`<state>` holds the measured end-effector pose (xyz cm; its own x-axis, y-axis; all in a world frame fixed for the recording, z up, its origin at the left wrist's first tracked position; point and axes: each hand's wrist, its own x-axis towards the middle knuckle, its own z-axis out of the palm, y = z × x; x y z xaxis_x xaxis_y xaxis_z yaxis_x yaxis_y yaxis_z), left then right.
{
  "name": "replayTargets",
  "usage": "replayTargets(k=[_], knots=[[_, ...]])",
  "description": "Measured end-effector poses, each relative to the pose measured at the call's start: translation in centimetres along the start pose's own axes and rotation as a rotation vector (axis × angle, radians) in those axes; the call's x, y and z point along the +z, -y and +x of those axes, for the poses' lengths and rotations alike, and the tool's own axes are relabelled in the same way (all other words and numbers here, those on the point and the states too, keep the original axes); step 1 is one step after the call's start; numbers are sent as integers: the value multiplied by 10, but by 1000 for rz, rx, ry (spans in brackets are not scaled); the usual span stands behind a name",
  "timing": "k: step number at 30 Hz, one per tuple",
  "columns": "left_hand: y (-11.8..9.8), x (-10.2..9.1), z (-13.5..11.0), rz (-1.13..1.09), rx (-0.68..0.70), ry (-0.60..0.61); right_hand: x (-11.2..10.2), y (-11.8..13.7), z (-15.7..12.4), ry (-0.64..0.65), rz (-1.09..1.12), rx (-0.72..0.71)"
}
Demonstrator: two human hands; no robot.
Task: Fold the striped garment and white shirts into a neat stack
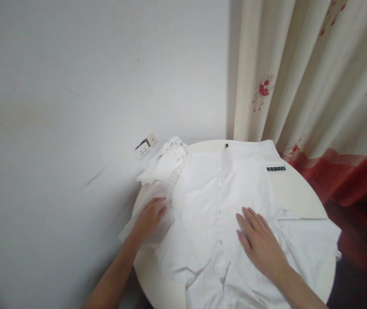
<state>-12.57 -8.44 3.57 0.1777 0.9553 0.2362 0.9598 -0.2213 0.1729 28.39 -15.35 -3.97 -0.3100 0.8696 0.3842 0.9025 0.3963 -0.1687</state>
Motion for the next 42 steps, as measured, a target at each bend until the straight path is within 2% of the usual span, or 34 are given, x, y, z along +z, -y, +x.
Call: replayTargets(k=[2, 5, 8, 10, 13, 15, 17, 20, 22, 24, 28, 31, 33, 37, 42], knots=[[-7, 4, 9, -58, -38, 85, 0, 0, 0, 1, 1, 3], [-4, 6, 10, -101, -124, 191, -2, 1, 0, 9, 5, 7], [3, 1, 7, -106, -96, 276, -4, 2, 1, 23, 13, 18], [2, -3, 10, -58, -51, 253, -6, 3, 1, 26, 16, 29], [-8, -3, 24, 23, 9, 88, -7, 4, 2, 27, 14, 33], [-16, 5, 35, 36, 93, 14, -8, 5, 2, 32, 8, 30], [-20, 19, 46, 65, 140, 47, -8, 5, 2, 36, 2, 32], [-17, 39, 61, 126, 60, 141, -7, 5, 2, 33, 4, 41], [-11, 43, 79, 119, 7, 127, -6, 5, 2, 30, 14, 47], [-7, 40, 108, 90, -5, 70, -5, 6, 2, 26, 24, 54], [-13, 31, 189, 23, -23, -16, -7, 7, 3, 17, 34, 53], [-19, 36, 245, -30, -97, -41, -10, 8, 5, 23, 26, 52], [-20, 43, 270, -59, -157, -32, -12, 9, 6, 33, 21, 59], [-14, 56, 295, -101, -225, -22, -15, 11, 8, 48, 38, 75], [-1, 60, 297, -101, -248, -109, -17, 13, 9, 65, 54, 92]])
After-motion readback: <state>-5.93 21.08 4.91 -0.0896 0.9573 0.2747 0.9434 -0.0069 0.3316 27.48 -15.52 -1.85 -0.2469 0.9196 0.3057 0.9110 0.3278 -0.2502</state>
